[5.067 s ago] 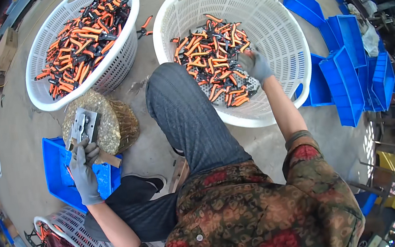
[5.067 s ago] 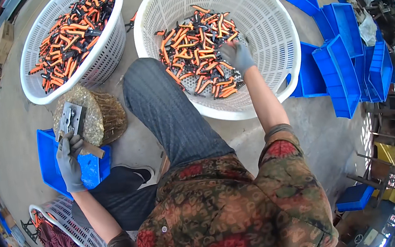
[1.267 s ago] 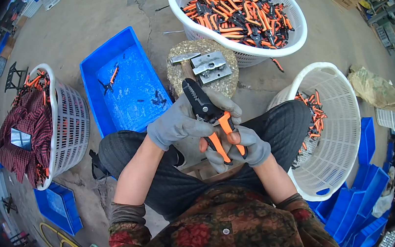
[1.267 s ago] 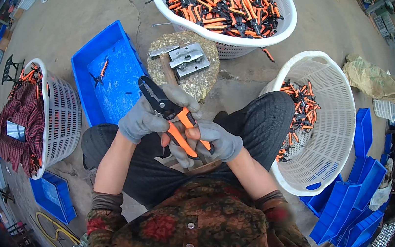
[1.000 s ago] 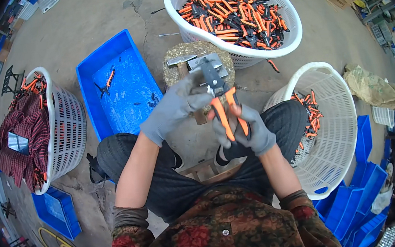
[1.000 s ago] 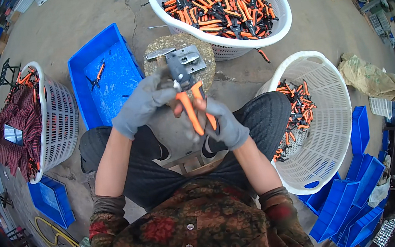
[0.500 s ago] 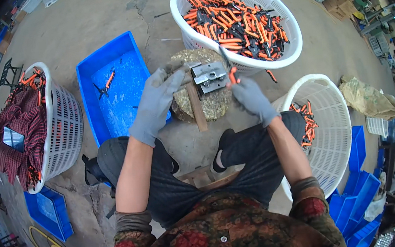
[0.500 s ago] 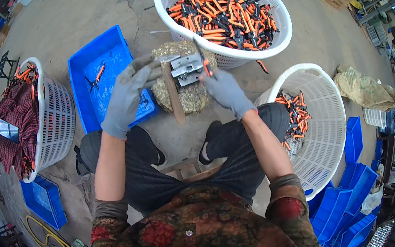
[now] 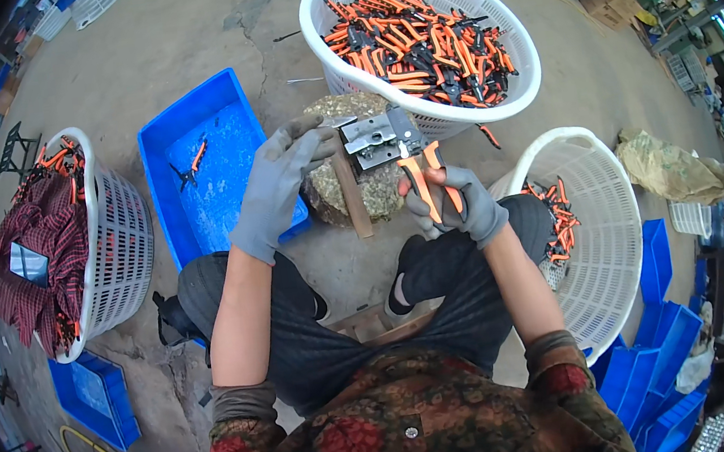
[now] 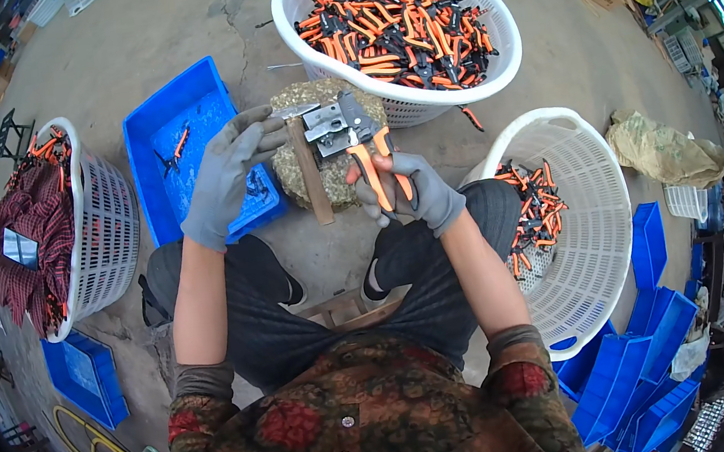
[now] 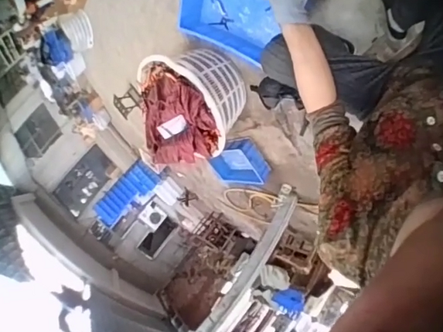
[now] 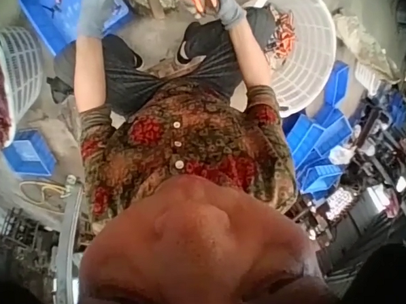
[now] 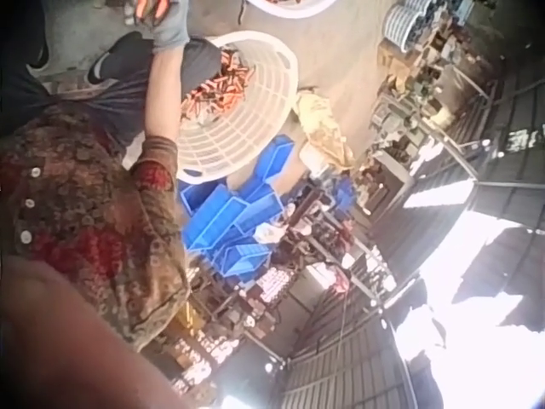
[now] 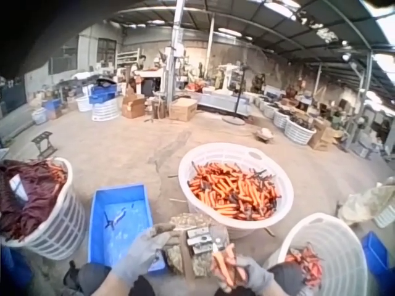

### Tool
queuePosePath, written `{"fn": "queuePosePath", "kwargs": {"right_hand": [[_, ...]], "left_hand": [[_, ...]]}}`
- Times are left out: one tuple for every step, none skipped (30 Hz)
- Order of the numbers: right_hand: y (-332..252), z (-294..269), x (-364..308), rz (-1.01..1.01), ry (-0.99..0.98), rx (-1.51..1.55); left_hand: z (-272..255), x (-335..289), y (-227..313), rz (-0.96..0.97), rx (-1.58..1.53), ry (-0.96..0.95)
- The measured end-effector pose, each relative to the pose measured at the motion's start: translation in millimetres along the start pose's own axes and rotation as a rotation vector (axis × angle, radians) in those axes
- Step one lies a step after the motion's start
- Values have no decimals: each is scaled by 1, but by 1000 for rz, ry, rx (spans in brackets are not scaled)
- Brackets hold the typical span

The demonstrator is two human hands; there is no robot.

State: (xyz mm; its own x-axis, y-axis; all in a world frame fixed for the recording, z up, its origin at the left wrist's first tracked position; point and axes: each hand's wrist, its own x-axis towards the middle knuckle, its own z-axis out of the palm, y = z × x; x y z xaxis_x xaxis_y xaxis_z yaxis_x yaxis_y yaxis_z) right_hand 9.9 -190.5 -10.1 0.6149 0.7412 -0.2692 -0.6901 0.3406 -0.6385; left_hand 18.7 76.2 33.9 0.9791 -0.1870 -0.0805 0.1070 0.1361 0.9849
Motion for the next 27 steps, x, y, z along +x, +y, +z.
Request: {"fn": "queuePosePath", "kwargs": {"right_hand": [[1, 2, -2, -25, -9, 23], [1, 3, -5, -57, -13, 48], [-8, 9, 2, -221, 110, -73], [-23, 11, 13, -387, 254, -190], [-47, -6, 27, -430, 214, 0], [-66, 10, 27, -510, 88, 120], [-89, -7, 27, -530, 58, -34], [-107, -27, 18, -536, 32, -185], [-115, -33, -1, -558, 80, -166], [-123, -39, -24, -601, 136, -333], [-131, -42, -46, -633, 185, -506], [-131, -51, -69, -652, 237, -681], [-123, -66, -100, -661, 281, -675], [-109, -85, -135, -612, 402, -547], [-91, -104, -169, -561, 512, -415], [-65, -121, -202, -528, 682, -269], [-35, -144, -232, -490, 835, -117], [0, -187, -267, -477, 955, -112], [30, -215, -296, -461, 1077, -104], [67, -237, -330, -410, 1164, -53], [101, -247, -343, -348, 1229, 4], [132, -264, -364, -246, 1291, 66], [162, -280, -378, -144, 1351, 128], [188, -290, -380, -26, 1423, 83], [213, -299, -383, 95, 1489, 37], [232, -304, -372, 224, 1465, -82], [247, -308, -363, 350, 1440, -202]], "left_hand": [[0, -1, -1, -2, 4, -11], [2, 1, -3, -4, -1, -16], [3, 4, -5, -11, -5, -28], [9, 6, -7, -25, -11, -56], [12, 10, -9, -28, 16, -47], [8, 9, -14, -41, 43, -23], [16, 11, -14, -54, 64, -18], [21, 12, -11, -67, 90, -11], [17, 11, -11, -53, 89, -18], [14, 7, -11, -39, 88, -25], [15, 4, -8, -22, 100, -28], [18, 1, -8, -5, 110, -31], [21, 2, -11, -18, 108, -73], [22, 1, -12, -19, 128, -93], [24, 1, -14, -18, 150, -108], [27, 1, -17, -18, 168, -125], [31, 0, -19, -26, 173, -144], [36, 0, -21, -40, 187, -154], [42, 1, -25, -56, 200, -166], [47, 3, -29, -71, 215, -174], [45, 4, -33, -79, 230, -175], [43, 6, -37, -107, 229, -186], [43, 11, -43, -135, 227, -198], [42, 15, -48, -162, 228, -204], [43, 19, -52, -167, 235, -211], [41, 20, -56, -178, 239, -204], [41, 23, -59, -187, 238, -202]]}}
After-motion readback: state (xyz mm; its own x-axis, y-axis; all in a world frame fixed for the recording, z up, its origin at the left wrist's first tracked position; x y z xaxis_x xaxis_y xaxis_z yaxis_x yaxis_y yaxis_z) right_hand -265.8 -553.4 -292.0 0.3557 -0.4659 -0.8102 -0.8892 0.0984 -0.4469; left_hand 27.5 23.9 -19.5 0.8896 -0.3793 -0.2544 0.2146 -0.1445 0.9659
